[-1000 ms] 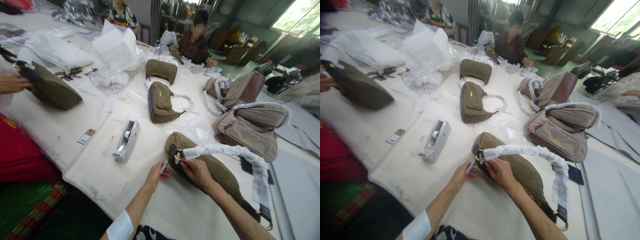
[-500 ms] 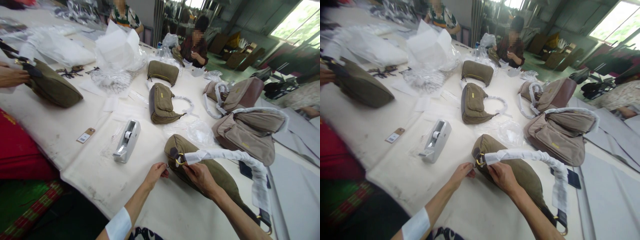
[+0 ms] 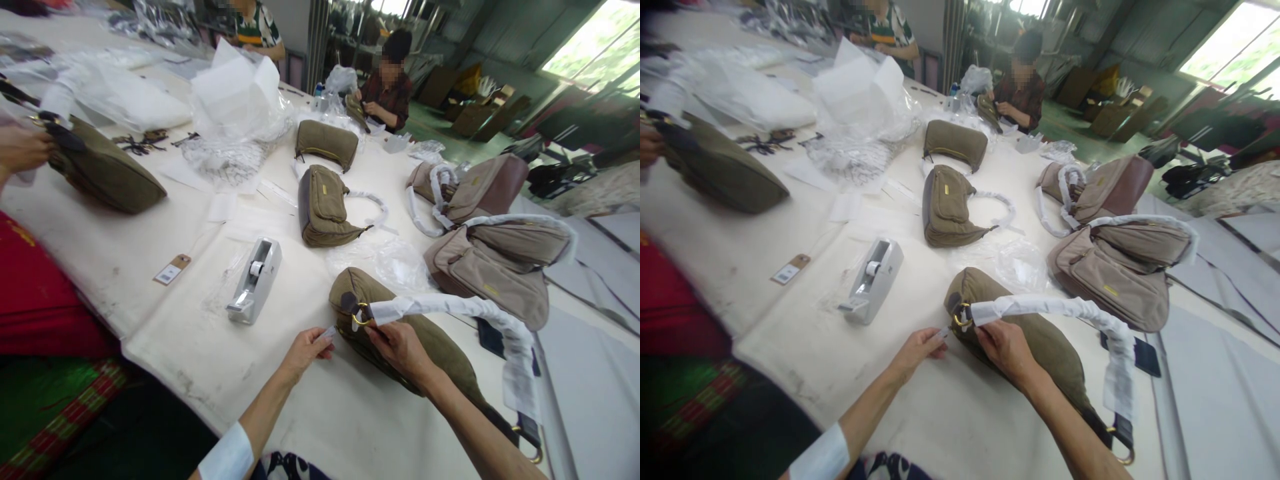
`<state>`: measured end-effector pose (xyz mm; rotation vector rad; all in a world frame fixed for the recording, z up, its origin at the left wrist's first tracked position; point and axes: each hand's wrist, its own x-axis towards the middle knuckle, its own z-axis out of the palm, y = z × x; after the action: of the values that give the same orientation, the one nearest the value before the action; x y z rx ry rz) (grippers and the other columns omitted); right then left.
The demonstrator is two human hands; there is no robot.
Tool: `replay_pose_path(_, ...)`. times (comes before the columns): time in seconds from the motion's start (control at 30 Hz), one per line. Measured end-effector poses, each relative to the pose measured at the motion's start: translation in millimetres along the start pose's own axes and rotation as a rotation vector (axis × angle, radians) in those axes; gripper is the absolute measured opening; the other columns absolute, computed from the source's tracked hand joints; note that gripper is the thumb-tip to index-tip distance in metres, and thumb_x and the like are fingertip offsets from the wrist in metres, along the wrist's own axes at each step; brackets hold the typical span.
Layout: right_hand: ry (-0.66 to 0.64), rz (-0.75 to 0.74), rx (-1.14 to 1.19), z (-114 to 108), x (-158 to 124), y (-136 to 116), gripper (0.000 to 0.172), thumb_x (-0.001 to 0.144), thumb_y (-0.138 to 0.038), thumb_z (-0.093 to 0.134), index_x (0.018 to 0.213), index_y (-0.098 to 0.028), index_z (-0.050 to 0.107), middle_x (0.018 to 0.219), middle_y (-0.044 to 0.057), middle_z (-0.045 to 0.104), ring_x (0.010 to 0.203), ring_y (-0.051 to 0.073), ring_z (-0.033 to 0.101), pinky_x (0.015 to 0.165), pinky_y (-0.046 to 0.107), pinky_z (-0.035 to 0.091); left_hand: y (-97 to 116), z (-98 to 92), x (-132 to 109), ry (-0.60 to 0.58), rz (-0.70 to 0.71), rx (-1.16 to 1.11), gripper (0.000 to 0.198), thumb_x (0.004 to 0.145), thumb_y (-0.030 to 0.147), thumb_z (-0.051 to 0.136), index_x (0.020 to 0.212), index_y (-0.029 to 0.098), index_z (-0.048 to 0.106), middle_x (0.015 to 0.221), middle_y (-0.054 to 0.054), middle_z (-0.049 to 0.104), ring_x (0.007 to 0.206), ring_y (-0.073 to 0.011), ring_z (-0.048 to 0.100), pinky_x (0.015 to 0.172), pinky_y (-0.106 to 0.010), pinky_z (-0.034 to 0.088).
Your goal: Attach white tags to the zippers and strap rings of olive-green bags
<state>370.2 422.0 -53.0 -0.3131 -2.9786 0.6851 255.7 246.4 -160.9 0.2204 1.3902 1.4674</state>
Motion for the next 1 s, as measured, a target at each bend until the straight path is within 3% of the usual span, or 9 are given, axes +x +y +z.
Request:
replay_pose_path(0.13, -0.004, -0.009, 0.010, 2, 0, 2, 0.025, 0.090, -0.025, 0.042, 0.083, -0.018, 0.065, 0.070, 0.002, 0.066, 0.060, 0.014, 0.060, 0.059, 0.022, 0.041, 8, 2.0, 3, 0.029, 0.110, 0.085, 0.031, 0.068, 0.031, 0.068, 0.092, 0.013, 0.065, 0.073, -0.001, 0.066, 0.067, -0.0153, 0.059, 0.067, -0.024, 0.045)
replay_pose_path(0.37, 0.027, -0.036, -0.002, 3, -2, 2, 0.023, 0.090, -0.023, 0.043, 0.082, -0.018, 0.064, 0.068, 0.002, 0.065, 0.059, 0.013, 0.059, 0.058, 0.021, 0.041, 18, 5.6, 13, 0.117, 0.211, 0.285, 0.016, 0.075, 0.031, 0.058, 0.069, 0.018, 0.067, 0.067, 0.000, 0.064, 0.071, -0.0171, 0.056, 0.068, -0.023, 0.040)
replay_pose_path(0.53, 0.190, -0.020, -0.136, 4, -9, 7, 0.027, 0.089, -0.026, 0.042, 0.076, -0.015, 0.063, 0.070, 0.009, 0.063, 0.065, 0.019, 0.058, 0.060, 0.027, 0.043, 17, 5.6, 15, 0.102, 0.220, 0.335, 0.017, 0.075, 0.026, 0.053, 0.082, 0.020, 0.067, 0.060, 0.002, 0.063, 0.063, -0.0165, 0.058, 0.063, -0.023, 0.040)
replay_pose_path(0.67, 0.252, 0.013, -0.250, 7, -10, 20, 0.026, 0.086, -0.026, 0.043, 0.072, -0.016, 0.062, 0.068, 0.010, 0.064, 0.068, 0.022, 0.060, 0.062, 0.032, 0.047, 14, 6.9, 19, 0.048, 0.234, 0.317, 0.017, 0.076, 0.023, 0.050, 0.073, 0.019, 0.066, 0.062, 0.001, 0.064, 0.064, -0.0161, 0.059, 0.062, -0.023, 0.042)
replay_pose_path(0.8, 0.243, 0.001, -0.229, 4, -4, 27, 0.022, 0.084, -0.021, 0.042, 0.091, -0.017, 0.063, 0.085, 0.011, 0.068, 0.084, 0.025, 0.062, 0.073, 0.037, 0.050, 12, 9.5, 23, -0.030, 0.251, 0.303, 0.015, 0.074, 0.021, 0.052, 0.071, 0.018, 0.066, 0.069, 0.000, 0.067, 0.068, -0.0172, 0.061, 0.065, -0.024, 0.045)
replay_pose_path(0.9, 0.194, -0.030, -0.281, 0, -6, 26, 0.039, 0.081, -0.028, 0.049, 0.118, -0.014, 0.053, 0.118, 0.018, 0.058, 0.109, 0.029, 0.054, 0.088, 0.046, 0.046, 13, 11.8, 21, 0.005, 0.288, 0.315, 0.016, 0.073, 0.024, 0.058, 0.087, 0.020, 0.065, 0.082, -0.002, 0.069, 0.078, -0.0206, 0.061, 0.074, -0.027, 0.045)
replay_pose_path(1.0, 0.139, -0.001, -0.500, 1, -26, 30, 0.075, 0.070, -0.042, 0.063, 0.134, -0.011, 0.038, 0.137, 0.024, 0.038, 0.125, 0.040, 0.036, 0.095, 0.056, 0.037, 13, 14.5, 10, 0.112, 0.330, 0.342, 0.038, 0.070, 0.033, 0.066, 0.105, 0.020, 0.059, 0.101, -0.008, 0.065, 0.095, -0.0263, 0.057, 0.087, -0.033, 0.041)
